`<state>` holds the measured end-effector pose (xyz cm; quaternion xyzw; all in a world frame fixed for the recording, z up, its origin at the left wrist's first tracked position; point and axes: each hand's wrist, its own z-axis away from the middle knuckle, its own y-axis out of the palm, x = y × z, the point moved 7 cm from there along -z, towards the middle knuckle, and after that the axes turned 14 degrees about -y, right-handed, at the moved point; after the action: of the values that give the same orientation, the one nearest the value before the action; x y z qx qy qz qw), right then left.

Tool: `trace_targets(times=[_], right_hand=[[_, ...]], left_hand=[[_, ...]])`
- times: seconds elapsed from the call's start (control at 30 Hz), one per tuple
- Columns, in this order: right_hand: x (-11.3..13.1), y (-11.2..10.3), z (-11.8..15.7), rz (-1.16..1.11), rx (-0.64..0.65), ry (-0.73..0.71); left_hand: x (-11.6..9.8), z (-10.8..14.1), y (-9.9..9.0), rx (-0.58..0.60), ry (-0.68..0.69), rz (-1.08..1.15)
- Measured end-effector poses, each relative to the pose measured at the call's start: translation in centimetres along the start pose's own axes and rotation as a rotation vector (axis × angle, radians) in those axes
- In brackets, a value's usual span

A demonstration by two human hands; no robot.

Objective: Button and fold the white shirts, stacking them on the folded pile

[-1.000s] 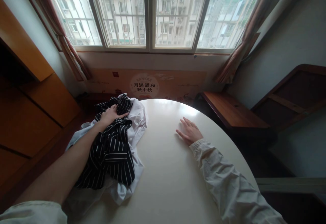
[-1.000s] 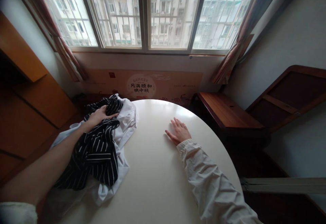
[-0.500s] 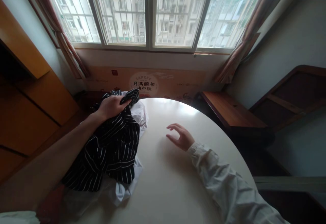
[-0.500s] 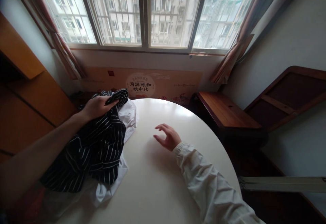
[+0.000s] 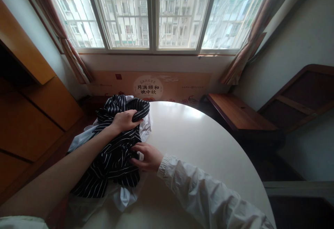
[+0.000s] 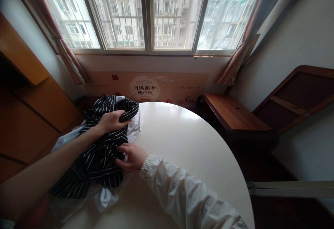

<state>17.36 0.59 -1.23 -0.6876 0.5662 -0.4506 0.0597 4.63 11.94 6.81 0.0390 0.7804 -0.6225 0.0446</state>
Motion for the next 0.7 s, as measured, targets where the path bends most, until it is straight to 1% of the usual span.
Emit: trace_targets(times=[0.1, 0.17, 0.23, 0.27, 0.3, 0.33, 0.37, 0.43, 0.5, 0.53, 0.6, 0.7], right_hand=[[0.1, -3.5, 1.5, -0.005, -0.017, -0.052], [-0.7, -6.6, 3.2, 0.073, -0.048, -0.01], [-1.9, -9.9, 5.3, 0.19, -0.084, 0.051], [-2.7, -11.5, 6.5, 0.251, -0.099, 0.083], [-3.5, -13.1, 7.7, 0.314, -0.117, 0.113], [-4.4, -14.6, 9.0, 0.379, -0.125, 0.149], [-5.3, -16.0, 10.3, 0.449, -0.143, 0.191], [-7.2, -18.5, 12.7, 0.576, -0.168, 0.278], [-8.7, -20.4, 14.8, 0.675, -0.197, 0.363], [-9.2, -21.1, 15.6, 0.709, -0.214, 0.397], [-10.0, -21.9, 16.8, 0.747, -0.244, 0.44], [-10.6, -21.9, 17.2, 0.772, -0.246, 0.465]], left_hand=[[0.2, 0.0, -2.2, -0.038, -0.01, 0.041], [0.1, -0.2, -3.7, -0.086, 0.01, 0.046], [-0.4, -0.4, -4.5, -0.119, 0.087, 0.03], [-0.7, -0.5, -4.3, -0.117, 0.135, 0.014], [-1.0, -0.5, -3.7, -0.094, 0.179, -0.009], [-1.2, -0.5, -2.6, -0.05, 0.208, -0.042], [-1.3, -0.6, -1.2, 0.009, 0.216, -0.08], [-1.1, -0.6, 1.8, 0.136, 0.189, -0.16], [-1.1, -0.6, 3.8, 0.197, 0.165, -0.206], [-1.2, -0.6, 4.1, 0.195, 0.162, -0.209], [-1.7, -0.5, 3.6, 0.15, 0.163, -0.191], [-3.4, -0.2, 0.9, 0.046, 0.137, -0.157]])
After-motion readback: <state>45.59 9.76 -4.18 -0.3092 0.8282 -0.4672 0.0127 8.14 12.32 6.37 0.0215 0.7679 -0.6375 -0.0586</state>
